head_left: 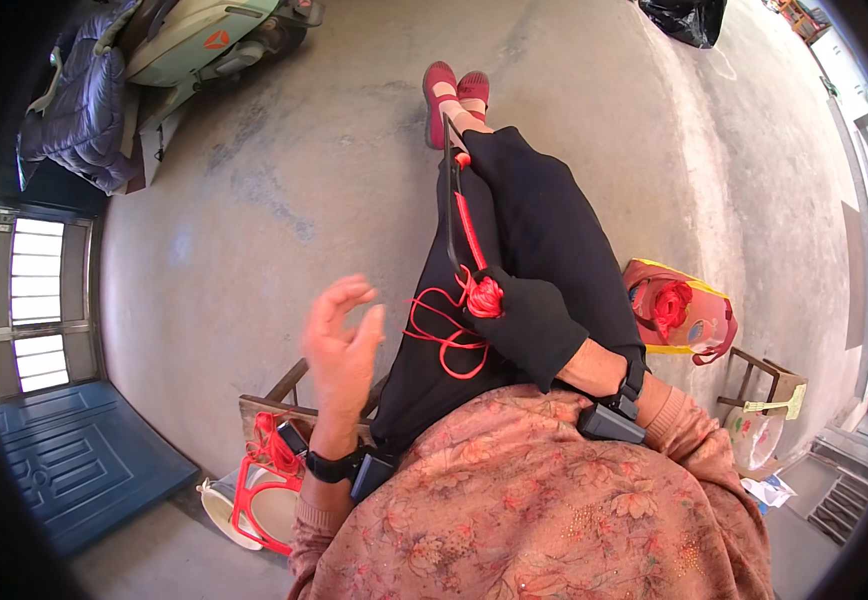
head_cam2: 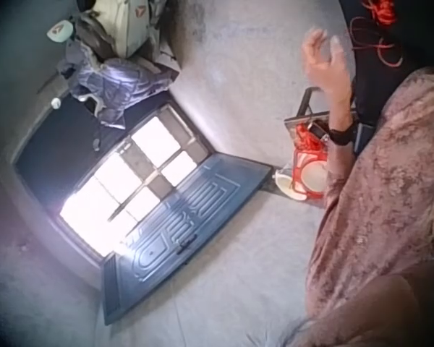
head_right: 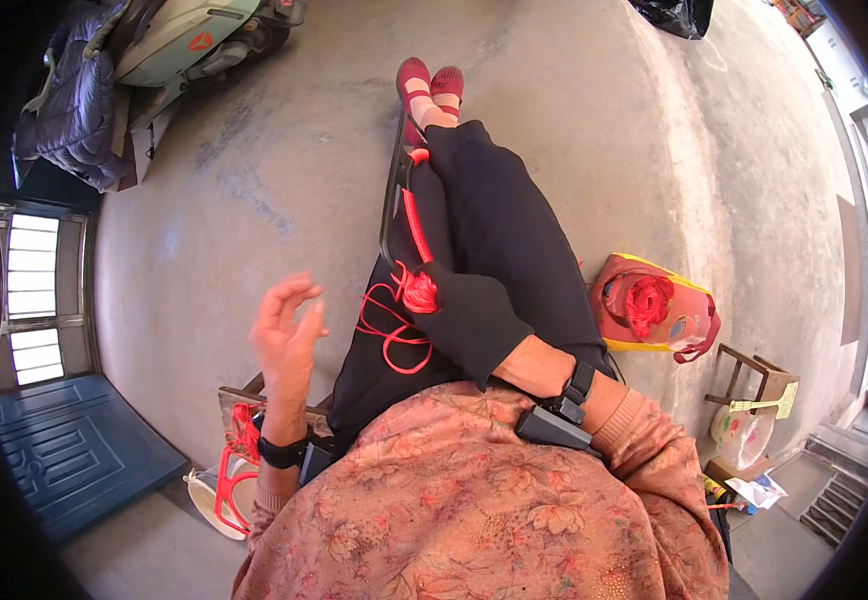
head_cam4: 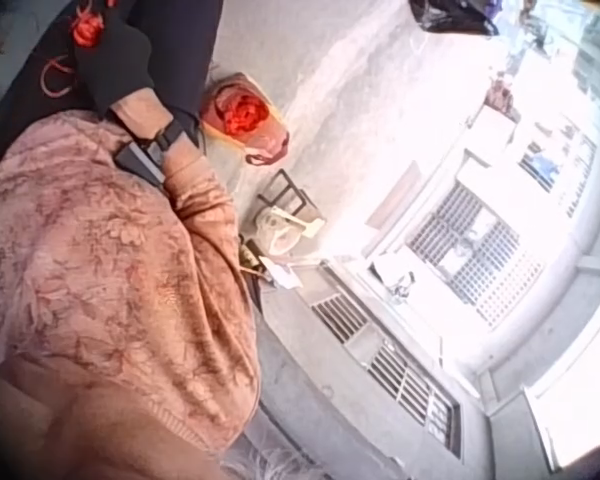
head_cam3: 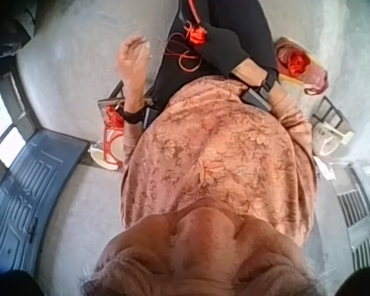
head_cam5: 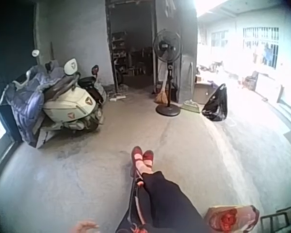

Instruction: The recorder is sitting and tying small decorative knots using a bundle of red cord.

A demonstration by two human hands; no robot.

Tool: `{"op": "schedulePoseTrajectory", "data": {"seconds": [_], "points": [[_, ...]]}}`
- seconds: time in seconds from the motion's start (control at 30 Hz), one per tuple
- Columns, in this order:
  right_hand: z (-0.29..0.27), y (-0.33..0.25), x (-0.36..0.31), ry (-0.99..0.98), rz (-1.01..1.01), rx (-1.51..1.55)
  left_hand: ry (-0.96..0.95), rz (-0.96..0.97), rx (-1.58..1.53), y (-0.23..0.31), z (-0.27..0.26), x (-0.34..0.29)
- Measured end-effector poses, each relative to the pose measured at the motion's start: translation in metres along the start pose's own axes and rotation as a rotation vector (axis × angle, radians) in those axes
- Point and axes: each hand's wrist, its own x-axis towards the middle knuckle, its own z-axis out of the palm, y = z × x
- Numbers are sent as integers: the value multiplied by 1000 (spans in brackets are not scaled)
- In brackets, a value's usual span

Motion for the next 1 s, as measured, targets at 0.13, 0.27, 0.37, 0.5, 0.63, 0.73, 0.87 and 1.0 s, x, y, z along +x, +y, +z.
{"op": "schedulePoseTrajectory", "data": {"seconds": [0.13,0.27,0.37,0.5,0.63,0.73,0.87,1.0], "points": [[3,1,1,8,-50,148,-326,-55,-371,14,44,-5],[5,3,0,-1,-24,163,-406,-149,-234,10,50,-8],[4,7,-2,49,-79,142,-383,-225,-259,2,38,-13],[5,9,0,37,-70,54,-404,-251,-208,-2,26,-22],[7,6,3,6,-45,11,-440,-429,-269,0,16,-32],[0,16,4,-19,-139,121,-467,-525,-422,2,8,-39],[-38,70,2,-231,248,479,-590,-630,-632,3,-1,-46],[-95,137,0,343,232,1084,-644,-657,-784,5,-5,-47]]}}
